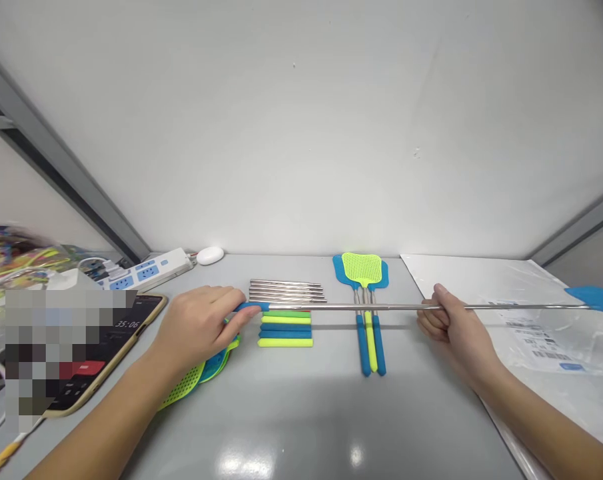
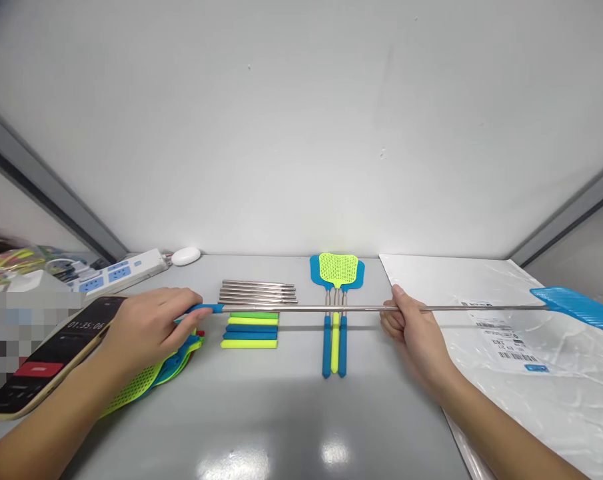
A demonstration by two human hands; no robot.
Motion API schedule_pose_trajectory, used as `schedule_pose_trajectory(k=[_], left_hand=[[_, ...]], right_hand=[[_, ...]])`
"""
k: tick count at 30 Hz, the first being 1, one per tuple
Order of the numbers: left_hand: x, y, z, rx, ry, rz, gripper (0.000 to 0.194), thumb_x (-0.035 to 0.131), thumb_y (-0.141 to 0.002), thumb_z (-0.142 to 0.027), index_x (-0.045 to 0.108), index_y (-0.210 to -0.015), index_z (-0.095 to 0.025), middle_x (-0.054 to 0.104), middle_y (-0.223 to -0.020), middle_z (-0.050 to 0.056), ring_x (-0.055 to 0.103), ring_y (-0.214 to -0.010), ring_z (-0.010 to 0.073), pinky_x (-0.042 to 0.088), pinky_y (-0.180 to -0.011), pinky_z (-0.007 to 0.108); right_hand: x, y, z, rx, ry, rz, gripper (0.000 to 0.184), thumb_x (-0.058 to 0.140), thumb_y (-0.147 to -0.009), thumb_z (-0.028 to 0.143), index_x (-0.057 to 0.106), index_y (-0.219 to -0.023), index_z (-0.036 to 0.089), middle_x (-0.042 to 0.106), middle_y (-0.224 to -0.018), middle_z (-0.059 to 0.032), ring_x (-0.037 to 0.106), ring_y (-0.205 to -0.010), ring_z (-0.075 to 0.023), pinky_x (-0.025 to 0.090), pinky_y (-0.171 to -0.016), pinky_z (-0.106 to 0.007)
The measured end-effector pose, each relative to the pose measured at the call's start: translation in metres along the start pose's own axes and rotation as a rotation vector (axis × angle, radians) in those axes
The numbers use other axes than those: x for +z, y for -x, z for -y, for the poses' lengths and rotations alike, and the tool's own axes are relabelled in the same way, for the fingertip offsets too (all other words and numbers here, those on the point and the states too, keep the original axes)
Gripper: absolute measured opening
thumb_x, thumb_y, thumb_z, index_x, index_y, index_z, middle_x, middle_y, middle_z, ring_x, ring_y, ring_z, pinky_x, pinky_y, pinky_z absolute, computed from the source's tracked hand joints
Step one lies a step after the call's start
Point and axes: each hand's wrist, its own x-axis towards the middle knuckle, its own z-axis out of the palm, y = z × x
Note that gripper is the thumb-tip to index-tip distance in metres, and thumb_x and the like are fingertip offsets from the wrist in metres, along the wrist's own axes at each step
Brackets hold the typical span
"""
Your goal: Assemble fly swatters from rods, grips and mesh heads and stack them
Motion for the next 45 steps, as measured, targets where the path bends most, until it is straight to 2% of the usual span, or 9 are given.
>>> schedule_pose_trajectory(k=[5, 9, 16, 23, 28, 33, 36, 40, 45], left_hand=[[0.004, 0.001, -0.009, 0.002, -0.059, -0.053, 0.047, 0.043, -0.096, -0.049, 0.052, -0.061, -0.021, 0.048, -0.049, -0.002, 0.047, -0.047, 0.013, 0.029, -0.049, 0.027], [0.002, 0.0, -0.029, 0.028, -0.024, -0.129, 0.047, 0.047, -0.095, -0.051, 0.053, -0.06, -0.02, 0.044, -0.048, -0.004, 0.043, -0.045, 0.0119, 0.028, -0.048, 0.026], [0.0, -0.004, -0.062, 0.07, 0.07, -0.17, 0.041, 0.056, -0.091, -0.049, 0.055, -0.063, -0.019, 0.047, -0.049, -0.004, 0.044, -0.046, 0.0112, 0.031, -0.049, 0.025], [0.004, -0.002, -0.042, 0.079, 0.049, -0.142, 0.037, 0.056, -0.091, -0.046, 0.057, -0.065, -0.019, 0.048, -0.05, -0.004, 0.043, -0.046, 0.0119, 0.029, -0.049, 0.026], [0.008, 0.002, -0.014, 0.007, 0.045, -0.111, 0.037, 0.054, -0.092, -0.048, 0.055, -0.069, -0.02, 0.05, -0.053, -0.003, 0.048, -0.05, 0.0139, 0.032, -0.051, 0.027], [0.0, 0.005, 0.005, -0.088, 0.007, -0.075, 0.034, 0.049, -0.094, -0.046, 0.053, -0.072, -0.02, 0.054, -0.057, -0.001, 0.053, -0.054, 0.0164, 0.033, -0.053, 0.029], [-0.006, 0.004, 0.0, -0.08, 0.007, -0.098, 0.034, 0.05, -0.093, -0.047, 0.054, -0.073, -0.02, 0.055, -0.057, -0.001, 0.053, -0.054, 0.016, 0.033, -0.054, 0.029], [-0.003, 0.001, -0.019, 0.02, 0.043, -0.102, 0.037, 0.053, -0.092, -0.048, 0.055, -0.07, -0.019, 0.051, -0.055, -0.002, 0.049, -0.051, 0.0138, 0.031, -0.052, 0.027], [0.007, 0.0, -0.044, 0.048, 0.082, -0.116, 0.04, 0.054, -0.093, -0.045, 0.054, -0.064, -0.019, 0.047, -0.052, -0.003, 0.043, -0.048, 0.0121, 0.028, -0.05, 0.026]], right_hand=[[0.014, 0.015, 0.0, 0.038, 0.007, -0.032, 0.052, 0.052, -0.093, 0.046, 0.024, -0.055, 0.022, 0.017, -0.055, 0.0062, 0.017, -0.05, -0.0107, 0.017, -0.048, -0.031], [0.019, 0.025, -0.001, 0.01, -0.022, -0.074, 0.051, 0.053, -0.092, 0.044, 0.026, -0.056, 0.022, 0.018, -0.056, 0.0059, 0.017, -0.051, -0.0109, 0.017, -0.049, -0.031], [0.023, 0.034, -0.009, -0.005, 0.046, -0.024, 0.052, 0.05, -0.093, 0.049, 0.024, -0.056, 0.022, 0.02, -0.056, 0.0053, 0.018, -0.052, -0.0116, 0.017, -0.051, -0.032], [0.016, 0.024, -0.012, -0.001, 0.026, 0.102, 0.055, 0.046, -0.093, 0.055, 0.03, -0.053, 0.021, 0.021, -0.053, 0.0054, 0.018, -0.05, -0.0107, 0.015, -0.051, -0.031], [0.002, 0.01, 0.002, -0.022, -0.177, -0.021, 0.054, 0.048, -0.092, 0.052, 0.036, -0.052, 0.019, 0.02, -0.053, 0.0057, 0.014, -0.047, -0.0093, 0.011, -0.048, -0.03], [-0.01, -0.005, 0.009, -0.081, -0.196, -0.101, 0.049, 0.051, -0.093, 0.046, 0.036, -0.054, 0.02, 0.019, -0.054, 0.006, 0.012, -0.048, -0.0099, 0.01, -0.048, -0.03], [-0.008, -0.003, 0.002, -0.092, -0.093, 0.005, 0.049, 0.047, -0.094, 0.047, 0.038, -0.055, 0.02, 0.021, -0.054, 0.0054, 0.016, -0.048, -0.0108, 0.012, -0.05, -0.031], [0.001, 0.011, -0.013, -0.059, 0.126, 0.198, 0.049, 0.046, -0.096, 0.045, 0.04, -0.054, 0.021, 0.027, -0.051, 0.0039, 0.023, -0.051, -0.0124, 0.014, -0.052, -0.033], [0.006, 0.023, -0.017, -0.017, 0.161, 0.266, 0.049, 0.048, -0.095, 0.045, 0.04, -0.052, 0.022, 0.029, -0.049, 0.0039, 0.025, -0.05, -0.0127, 0.017, -0.052, -0.032]])
